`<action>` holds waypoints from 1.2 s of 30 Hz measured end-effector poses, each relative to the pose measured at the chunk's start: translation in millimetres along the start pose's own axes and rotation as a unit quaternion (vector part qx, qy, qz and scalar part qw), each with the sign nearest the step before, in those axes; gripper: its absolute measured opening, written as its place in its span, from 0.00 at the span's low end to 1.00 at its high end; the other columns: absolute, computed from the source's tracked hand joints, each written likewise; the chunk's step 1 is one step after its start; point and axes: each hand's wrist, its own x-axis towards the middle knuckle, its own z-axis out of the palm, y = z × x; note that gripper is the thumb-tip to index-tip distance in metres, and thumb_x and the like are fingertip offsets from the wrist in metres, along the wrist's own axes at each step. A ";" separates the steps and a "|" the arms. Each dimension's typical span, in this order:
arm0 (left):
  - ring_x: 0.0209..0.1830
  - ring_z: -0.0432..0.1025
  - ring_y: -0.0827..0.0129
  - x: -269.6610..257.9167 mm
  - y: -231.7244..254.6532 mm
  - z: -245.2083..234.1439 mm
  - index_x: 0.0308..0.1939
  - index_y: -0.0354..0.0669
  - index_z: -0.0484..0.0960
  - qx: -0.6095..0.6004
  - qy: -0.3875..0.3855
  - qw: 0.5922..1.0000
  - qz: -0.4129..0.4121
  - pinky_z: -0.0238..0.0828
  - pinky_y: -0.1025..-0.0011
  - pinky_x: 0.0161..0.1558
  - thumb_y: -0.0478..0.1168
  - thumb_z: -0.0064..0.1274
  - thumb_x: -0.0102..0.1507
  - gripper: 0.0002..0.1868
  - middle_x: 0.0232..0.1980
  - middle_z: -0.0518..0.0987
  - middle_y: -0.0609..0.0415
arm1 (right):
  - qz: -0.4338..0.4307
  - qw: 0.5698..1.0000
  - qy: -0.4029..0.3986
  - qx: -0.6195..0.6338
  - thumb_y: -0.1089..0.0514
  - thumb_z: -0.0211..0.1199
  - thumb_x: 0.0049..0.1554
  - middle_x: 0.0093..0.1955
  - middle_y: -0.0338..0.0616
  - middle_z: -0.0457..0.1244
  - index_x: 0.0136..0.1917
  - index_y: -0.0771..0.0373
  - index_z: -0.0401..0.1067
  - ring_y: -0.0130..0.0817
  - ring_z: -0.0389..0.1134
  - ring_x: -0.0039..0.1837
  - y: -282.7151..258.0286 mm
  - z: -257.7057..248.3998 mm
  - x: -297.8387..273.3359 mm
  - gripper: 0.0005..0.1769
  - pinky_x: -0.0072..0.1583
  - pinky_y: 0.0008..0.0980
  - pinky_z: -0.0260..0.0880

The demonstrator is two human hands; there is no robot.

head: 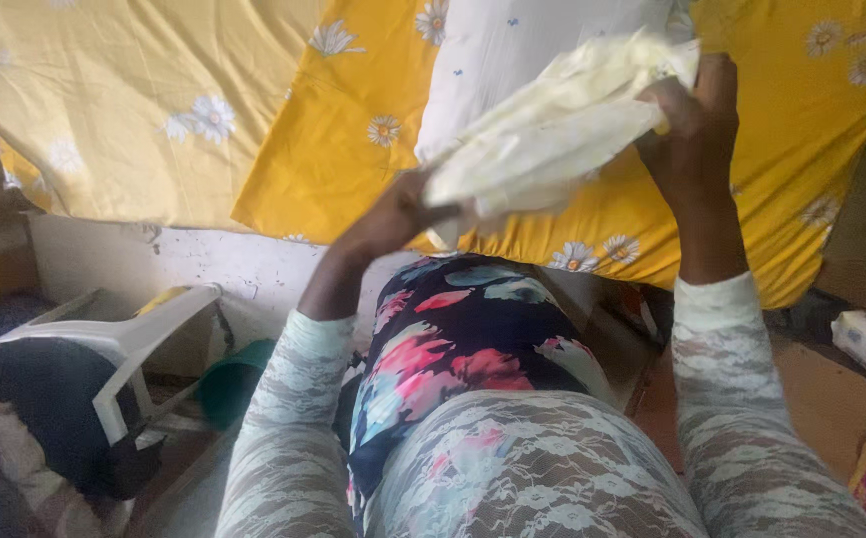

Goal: The person puts a white patterned pillowcase onto a pillow on a yellow floral bedsheet. They repeatedly insert the pillow, shake the case to align it, and smooth the fabric by hand.

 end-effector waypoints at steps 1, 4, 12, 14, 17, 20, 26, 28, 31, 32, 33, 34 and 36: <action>0.59 0.72 0.69 0.7 -0.3 -8.5 0.67 0.35 0.76 -0.061 0.013 0.996 0.064 0.71 0.74 0.62 0.50 0.60 0.67 0.30 0.59 0.81 0.46 | 0.028 0.999 -0.007 0.021 0.49 0.74 0.59 0.65 0.56 0.59 0.59 0.64 0.74 0.50 0.62 0.70 5.4 3.8 -4.2 0.22 0.68 0.49 0.69; 0.65 0.69 0.73 14.1 -3.7 -17.1 0.72 0.38 0.71 -0.118 0.041 0.983 0.131 0.69 0.75 0.66 0.48 0.57 0.69 0.31 0.66 0.79 0.48 | 0.061 0.951 0.075 0.293 0.45 0.71 0.65 0.63 0.45 0.60 0.57 0.67 0.68 0.38 0.64 0.67 16.2 17.8 -15.9 0.23 0.68 0.42 0.68; 0.58 0.77 0.59 27.0 20.9 5.2 0.61 0.39 0.80 0.329 -0.117 0.935 0.060 0.73 0.63 0.61 0.52 0.61 0.64 0.27 0.58 0.83 0.44 | 0.192 0.722 0.146 0.649 0.56 0.65 0.72 0.51 0.39 0.64 0.61 0.63 0.71 0.31 0.66 0.53 45.7 13.2 -6.7 0.09 0.57 0.33 0.68; 0.53 0.78 0.62 25.4 11.3 -12.3 0.65 0.33 0.76 0.102 0.009 0.970 0.221 0.74 0.64 0.56 0.47 0.59 0.60 0.32 0.56 0.83 0.42 | 0.224 0.729 0.068 0.643 0.57 0.64 0.71 0.49 0.39 0.63 0.58 0.63 0.70 0.31 0.66 0.52 51.5 5.5 -5.5 0.08 0.56 0.32 0.68; 0.53 0.76 0.74 39.5 -3.9 -33.6 0.62 0.35 0.79 -0.158 0.054 0.965 0.203 0.76 0.70 0.58 0.50 0.43 0.74 0.23 0.54 0.83 0.52 | 0.264 0.735 -0.082 0.620 0.55 0.64 0.71 0.50 0.39 0.64 0.57 0.62 0.70 0.30 0.67 0.52 62.2 -3.2 -14.1 0.09 0.55 0.33 0.69; 0.49 0.77 0.71 53.2 -2.4 -37.0 0.57 0.34 0.79 -0.243 0.216 0.922 0.212 0.75 0.70 0.53 0.46 0.48 0.72 0.18 0.51 0.83 0.53 | 0.274 0.723 -0.188 0.605 0.54 0.63 0.71 0.51 0.39 0.64 0.58 0.62 0.71 0.31 0.67 0.53 57.1 -3.4 -35.4 0.09 0.56 0.33 0.69; 0.41 0.74 0.68 83.6 4.0 -29.4 0.53 0.31 0.80 -0.336 0.291 0.884 0.144 0.75 0.67 0.44 0.46 0.46 0.73 0.19 0.43 0.81 0.52 | 0.275 0.705 -0.205 0.621 0.52 0.60 0.73 0.53 0.41 0.65 0.59 0.62 0.71 0.32 0.68 0.54 44.8 -0.3 -54.8 0.11 0.58 0.34 0.71; 0.43 0.74 0.69 86.3 -10.2 -23.9 0.56 0.32 0.82 -0.271 0.243 0.925 0.109 0.76 0.68 0.45 0.47 0.48 0.73 0.20 0.45 0.82 0.51 | 0.280 0.707 -0.156 0.631 0.51 0.59 0.74 0.54 0.41 0.65 0.60 0.62 0.72 0.32 0.68 0.55 44.8 -2.5 -53.9 0.12 0.58 0.34 0.71; 0.45 0.75 0.70 82.4 -29.7 -11.6 0.59 0.32 0.84 -0.166 0.168 0.970 0.057 0.77 0.68 0.47 0.49 0.51 0.72 0.23 0.48 0.84 0.50 | 0.274 0.711 -0.061 0.645 0.50 0.58 0.75 0.55 0.42 0.66 0.60 0.62 0.72 0.32 0.68 0.56 45.1 -9.3 -41.9 0.13 0.59 0.34 0.72; 0.48 0.77 0.71 77.4 -30.7 -2.6 0.61 0.36 0.82 -0.177 0.044 0.981 0.062 0.78 0.71 0.50 0.50 0.49 0.71 0.23 0.51 0.85 0.53 | 0.266 0.713 -0.021 0.648 0.50 0.57 0.75 0.55 0.42 0.66 0.61 0.62 0.72 0.33 0.68 0.56 44.8 -10.5 -33.4 0.13 0.59 0.35 0.72; 0.51 0.80 0.73 69.3 -27.5 5.9 0.62 0.40 0.80 -0.186 -0.080 0.977 0.062 0.79 0.73 0.53 0.52 0.46 0.70 0.24 0.54 0.86 0.56 | 0.256 0.716 0.014 0.649 0.49 0.57 0.75 0.55 0.42 0.66 0.61 0.62 0.72 0.33 0.68 0.56 43.7 -13.3 -25.4 0.14 0.59 0.35 0.72; 0.47 0.80 0.71 57.6 -20.3 20.1 0.58 0.38 0.80 -0.084 -0.139 0.987 0.008 0.78 0.72 0.50 0.47 0.60 0.61 0.24 0.50 0.85 0.54 | 0.243 0.721 0.046 0.647 0.49 0.57 0.76 0.56 0.42 0.66 0.61 0.62 0.72 0.33 0.69 0.56 40.3 -15.1 -18.5 0.14 0.59 0.35 0.72; 0.44 0.80 0.70 30.9 -1.6 39.0 0.53 0.37 0.81 0.004 -0.235 0.972 -0.025 0.78 0.70 0.47 0.42 0.72 0.54 0.26 0.45 0.86 0.53 | 0.208 0.758 0.087 0.612 0.48 0.56 0.76 0.56 0.43 0.67 0.62 0.62 0.72 0.33 0.69 0.57 29.6 -19.3 -8.4 0.15 0.60 0.35 0.73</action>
